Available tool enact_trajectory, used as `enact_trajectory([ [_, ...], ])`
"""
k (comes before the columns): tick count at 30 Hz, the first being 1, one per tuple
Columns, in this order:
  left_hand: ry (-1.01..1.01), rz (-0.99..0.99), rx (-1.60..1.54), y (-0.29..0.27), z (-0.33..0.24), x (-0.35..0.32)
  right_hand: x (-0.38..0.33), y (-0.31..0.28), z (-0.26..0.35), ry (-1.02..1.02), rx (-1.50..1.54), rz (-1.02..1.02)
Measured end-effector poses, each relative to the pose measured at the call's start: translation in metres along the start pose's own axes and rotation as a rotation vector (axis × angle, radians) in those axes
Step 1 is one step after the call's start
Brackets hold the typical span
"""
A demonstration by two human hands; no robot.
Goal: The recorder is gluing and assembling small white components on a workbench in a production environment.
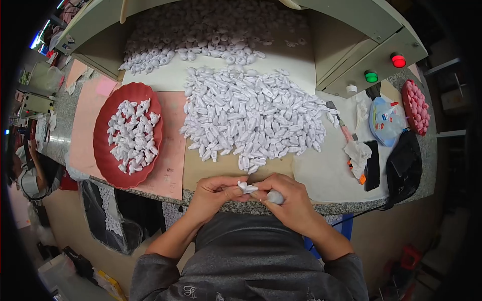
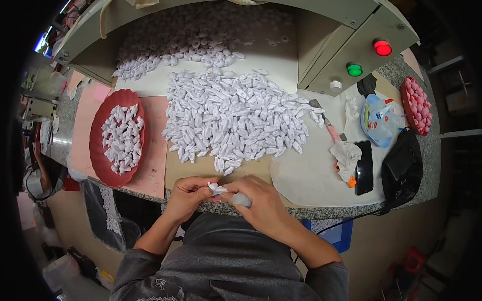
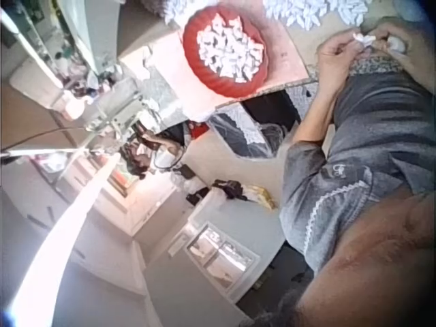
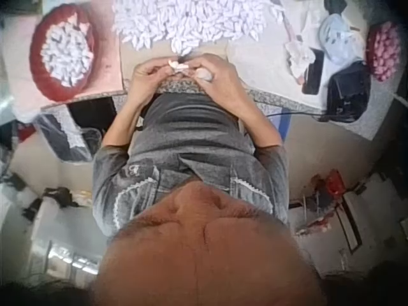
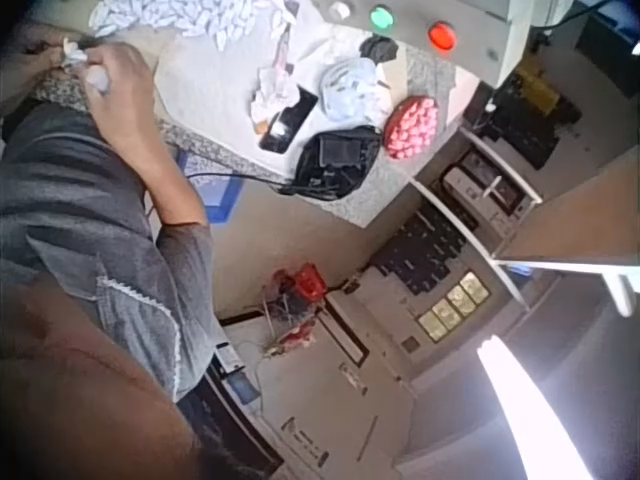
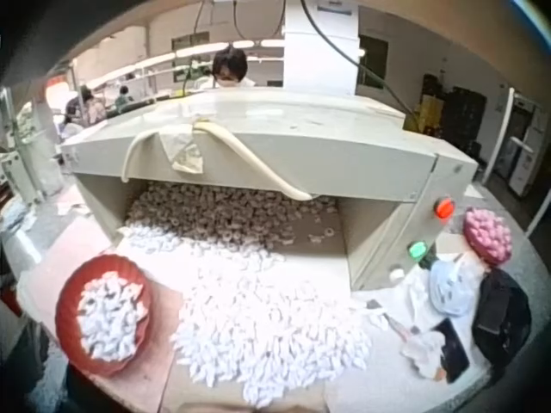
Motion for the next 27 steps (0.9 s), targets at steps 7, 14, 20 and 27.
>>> enact_trajectory([
  [7, -0.027, 0.019, 0.009, 0.003, -0.004, 0.001, -0.001, 0.001, -0.003, -0.006, -0.001, -0.01],
  [14, -0.047, 0.022, 0.036, 0.005, -0.004, 0.002, -0.003, -0.002, -0.005, 0.023, 0.028, -0.002],
  [20, -0.139, 0.132, -0.164, 0.007, -0.008, 0.005, 0.005, -0.007, 0.002, 0.174, 0.157, -0.002],
  [27, -0.168, 0.285, -0.516, -0.003, -0.009, -0.002, 0.002, -0.014, -0.002, 0.237, 0.306, -0.139],
])
Point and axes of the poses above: each hand's wrist, its own x-axis towards the middle knuckle, its own y-axis out of the palm, z = x × y, the point moved 2 cm from there along x, towards the middle knuckle, and after that the axes turned 10 degrees about -y, right-handed, at the moved point
